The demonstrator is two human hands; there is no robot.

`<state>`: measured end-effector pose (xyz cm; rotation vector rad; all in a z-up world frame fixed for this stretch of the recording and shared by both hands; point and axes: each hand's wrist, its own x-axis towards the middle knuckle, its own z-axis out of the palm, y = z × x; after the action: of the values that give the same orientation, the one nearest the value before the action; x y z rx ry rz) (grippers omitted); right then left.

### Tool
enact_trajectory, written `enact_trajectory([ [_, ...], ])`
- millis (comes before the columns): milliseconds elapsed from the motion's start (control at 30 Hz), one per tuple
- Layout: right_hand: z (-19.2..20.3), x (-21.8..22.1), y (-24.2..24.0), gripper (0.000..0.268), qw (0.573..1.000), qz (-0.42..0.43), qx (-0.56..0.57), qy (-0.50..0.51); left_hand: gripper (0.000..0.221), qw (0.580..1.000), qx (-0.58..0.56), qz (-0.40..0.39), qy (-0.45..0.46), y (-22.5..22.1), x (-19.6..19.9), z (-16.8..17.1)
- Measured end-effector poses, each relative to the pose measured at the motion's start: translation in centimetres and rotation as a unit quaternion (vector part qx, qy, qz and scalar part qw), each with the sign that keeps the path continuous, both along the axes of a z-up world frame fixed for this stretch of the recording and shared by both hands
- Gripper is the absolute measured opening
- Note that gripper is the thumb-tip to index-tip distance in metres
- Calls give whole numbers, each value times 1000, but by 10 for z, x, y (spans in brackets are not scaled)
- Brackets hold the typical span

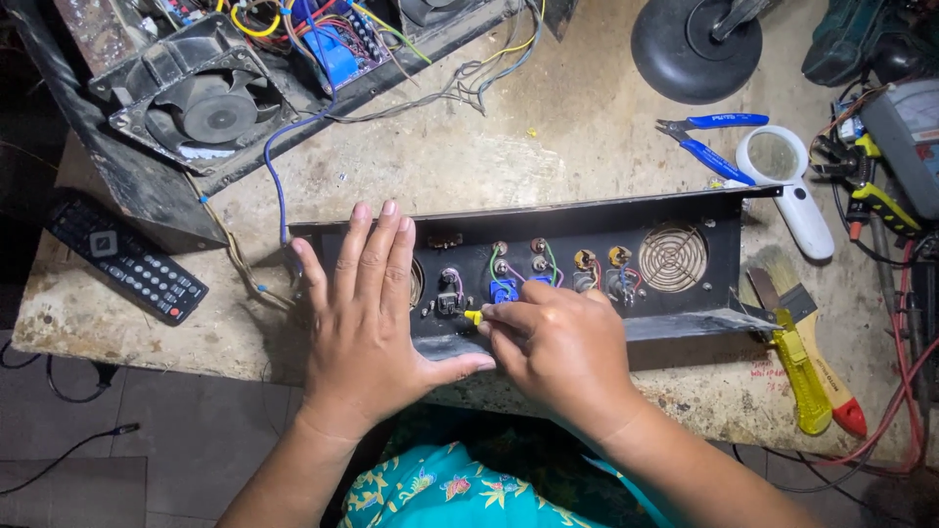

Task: The person is soldering and adjusting components on the back panel of an electronic device at a repair bench.

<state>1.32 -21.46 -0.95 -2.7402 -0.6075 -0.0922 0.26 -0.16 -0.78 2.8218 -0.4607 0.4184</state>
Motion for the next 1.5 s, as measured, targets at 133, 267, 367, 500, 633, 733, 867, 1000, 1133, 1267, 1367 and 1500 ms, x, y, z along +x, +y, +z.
enact_trajectory([
  [133,6,3,-4,18,998,8,49,30,138,1000,-9,-2,-5,1,0,-1],
  [267,18,-2,-19,18,995,-9,100,-17,129,996,-79,-25,-23,6,-5,1],
  [367,32,-7,-40,30,990,-33,135,12,113,984,-138,-4,-109,27,-25,6],
  [500,44,-20,-70,32,979,-71,192,21,120,983,-152,35,-95,61,-56,-16],
  [633,21,-35,-112,56,979,-171,97,55,50,977,-191,41,-83,74,-74,-49],
  [733,-1,-38,-133,50,978,-188,47,75,23,968,-234,44,-82,73,-75,-54],
  [867,-26,-38,-137,35,985,-170,-21,13,24,964,-229,44,-130,73,-78,-57],
  [1000,-28,-19,-138,40,976,-190,-106,13,21,965,-197,60,-163,67,-102,-65],
  [1133,-30,12,-144,32,983,-151,-104,-28,12,950,-202,48,-231,40,-119,-62],
  [1267,-30,38,-147,44,983,-135,-94,-82,16,954,-209,-30,-214,9,-144,-72],
  [1367,-17,36,-134,52,986,-135,-22,-99,10,935,-218,-138,-242,-18,-136,-64],
  [1500,42,-12,-68,63,946,-192,258,43,22,928,-214,-207,-223,-29,-139,-69],
])
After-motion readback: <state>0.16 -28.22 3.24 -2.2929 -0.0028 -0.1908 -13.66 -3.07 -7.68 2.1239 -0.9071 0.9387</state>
